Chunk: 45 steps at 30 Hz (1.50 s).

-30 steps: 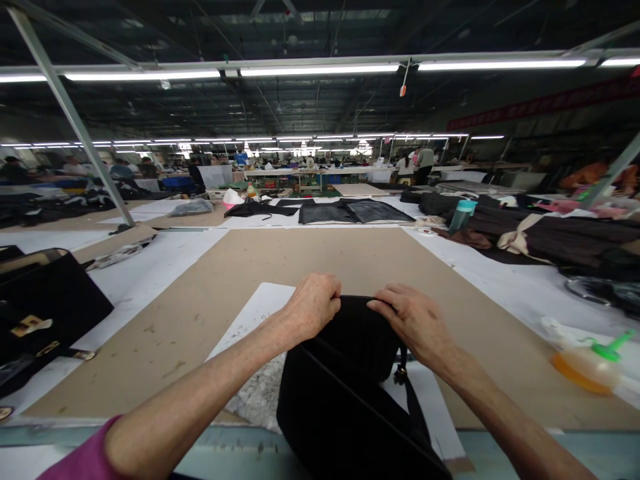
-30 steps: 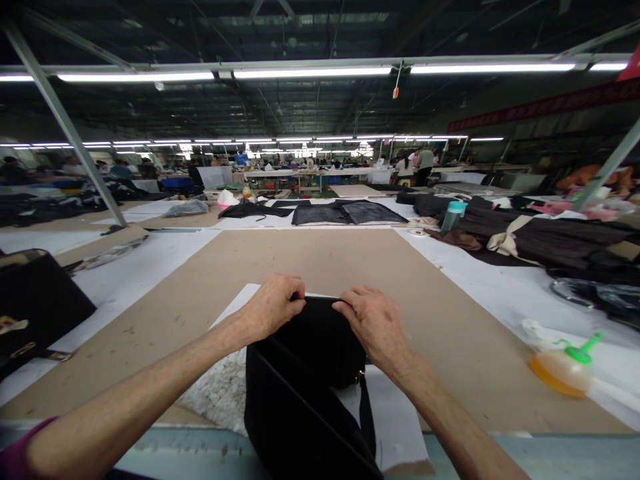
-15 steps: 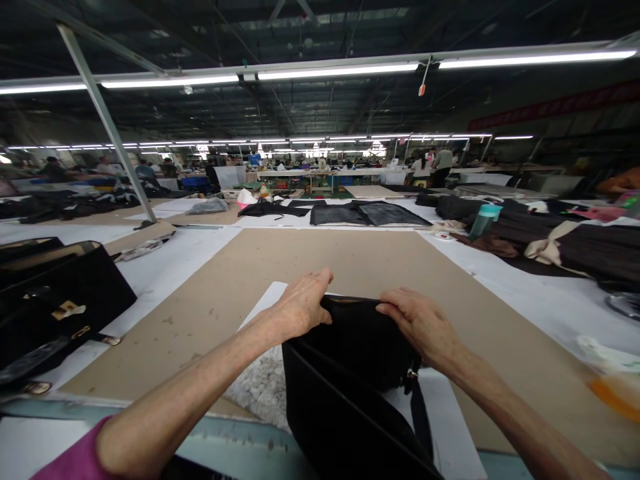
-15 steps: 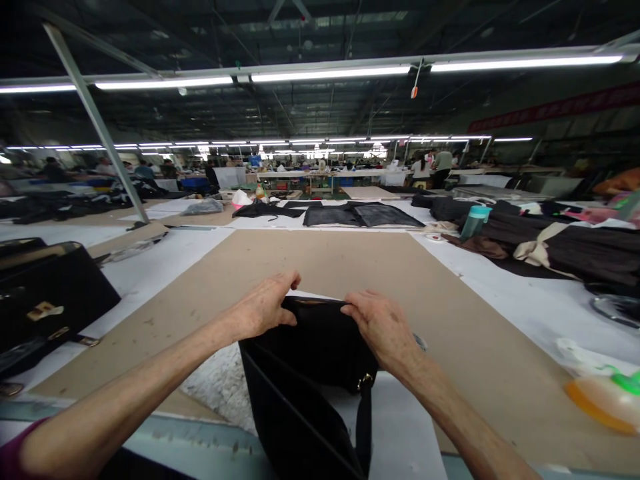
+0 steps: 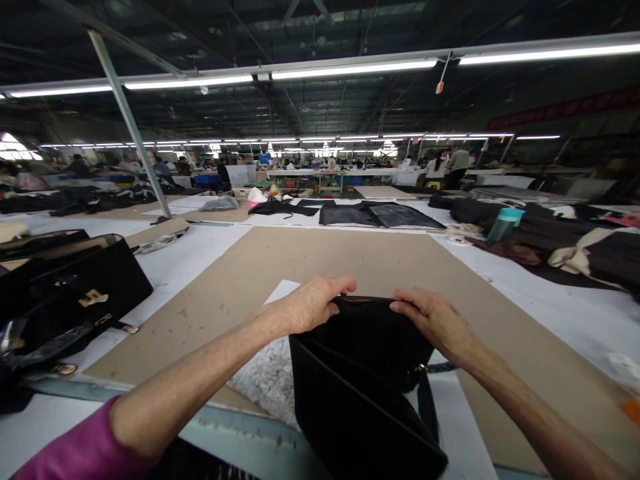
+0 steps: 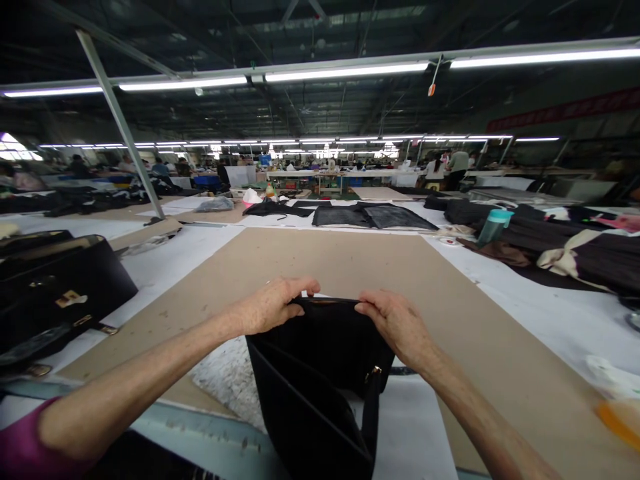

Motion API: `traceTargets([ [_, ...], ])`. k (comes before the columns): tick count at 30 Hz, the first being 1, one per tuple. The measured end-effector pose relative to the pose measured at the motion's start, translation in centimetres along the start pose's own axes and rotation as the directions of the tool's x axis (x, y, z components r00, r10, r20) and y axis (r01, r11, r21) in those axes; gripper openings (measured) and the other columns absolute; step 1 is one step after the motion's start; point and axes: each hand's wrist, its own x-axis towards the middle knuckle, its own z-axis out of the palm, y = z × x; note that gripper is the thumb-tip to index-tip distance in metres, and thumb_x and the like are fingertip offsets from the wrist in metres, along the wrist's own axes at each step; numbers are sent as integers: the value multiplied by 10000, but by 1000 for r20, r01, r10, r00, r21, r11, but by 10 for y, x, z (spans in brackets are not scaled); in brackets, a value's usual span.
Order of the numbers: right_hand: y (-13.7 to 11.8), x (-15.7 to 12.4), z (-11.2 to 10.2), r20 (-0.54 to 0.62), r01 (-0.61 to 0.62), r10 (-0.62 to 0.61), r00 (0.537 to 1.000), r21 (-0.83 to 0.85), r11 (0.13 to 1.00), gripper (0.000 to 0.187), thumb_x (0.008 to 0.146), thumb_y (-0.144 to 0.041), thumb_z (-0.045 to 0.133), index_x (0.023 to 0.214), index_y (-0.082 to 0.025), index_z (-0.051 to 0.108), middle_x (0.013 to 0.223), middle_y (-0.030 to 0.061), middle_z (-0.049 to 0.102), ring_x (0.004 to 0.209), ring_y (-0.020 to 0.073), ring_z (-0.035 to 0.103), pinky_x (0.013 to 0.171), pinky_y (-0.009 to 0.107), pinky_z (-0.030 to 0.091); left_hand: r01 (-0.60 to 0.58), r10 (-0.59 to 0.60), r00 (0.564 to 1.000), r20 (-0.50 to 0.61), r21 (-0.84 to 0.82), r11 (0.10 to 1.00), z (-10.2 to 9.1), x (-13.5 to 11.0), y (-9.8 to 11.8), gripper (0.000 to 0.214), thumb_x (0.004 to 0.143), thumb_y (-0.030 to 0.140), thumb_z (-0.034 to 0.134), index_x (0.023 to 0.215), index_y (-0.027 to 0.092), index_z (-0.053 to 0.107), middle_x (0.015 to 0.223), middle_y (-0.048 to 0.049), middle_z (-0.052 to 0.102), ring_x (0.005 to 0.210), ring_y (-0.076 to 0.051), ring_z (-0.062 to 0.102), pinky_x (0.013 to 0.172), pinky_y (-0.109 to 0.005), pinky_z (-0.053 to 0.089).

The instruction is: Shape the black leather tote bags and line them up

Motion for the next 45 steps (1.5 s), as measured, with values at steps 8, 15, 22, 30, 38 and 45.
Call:
traceTargets([
  [8, -1, -1, 2, -16, 2, -2, 1000, -4, 1000, 224, 837, -359, 411, 817, -264, 613, 803, -7, 641, 735, 158, 561, 640, 265, 396, -95, 95, 995, 11, 64, 993, 1, 4, 6, 91, 735, 93, 495, 741, 178, 526, 968, 13, 533, 772, -104, 524, 689, -201, 367],
  [15, -3, -2, 3, -42, -6, 4, 999, -64, 998, 247, 840, -368, 391, 822, -253, 608, 775, 3, 626, 736, 165, 545, 659, 273, 386, 10, -6, 999, -37, 102, 995, 4, 5, 9, 84, 741, 155, 496, 663, 163, 467, 842, 8, 518, 634, -90, 477, 599, -214, 345],
  [22, -12, -4, 2, -73, -7, -3, 997, -137, 991, 234, 846, -342, 393, 842, -249, 608, 769, 9, 618, 730, 161, 545, 661, 268, 376, 64, -56, 995, -78, 106, 992, 8, 9, 8, 117, 685, 85, 462, 615, 165, 415, 746, 14, 486, 594, -91, 441, 553, -220, 313],
  [30, -17, -2, 1, -78, 1, -17, 997, -193, 981, 231, 845, -363, 421, 805, -261, 625, 726, -3, 628, 700, 161, 549, 637, 264, 361, 134, -126, 986, -114, 66, 989, 12, 11, 7, 121, 651, 62, 451, 607, 169, 417, 674, 20, 467, 597, -100, 436, 558, -224, 314],
  [38, -24, 2, 7, -79, 104, -120, 990, -182, 978, 257, 876, -343, 374, 827, -240, 605, 740, 9, 625, 729, 160, 550, 665, 263, 366, 132, -127, 982, -138, 24, 991, 14, 11, 3, 113, 652, 94, 456, 600, 171, 393, 606, 36, 449, 560, -90, 397, 524, -213, 282],
  [45, -31, 5, 8, -42, 143, -149, 988, -122, 982, 260, 889, -316, 352, 876, -225, 595, 783, 18, 620, 791, 157, 553, 708, 253, 376, 124, -117, 979, -166, 32, 992, 18, 11, -3, 101, 664, 120, 467, 611, 174, 400, 588, 43, 453, 549, -87, 396, 523, -210, 280],
])
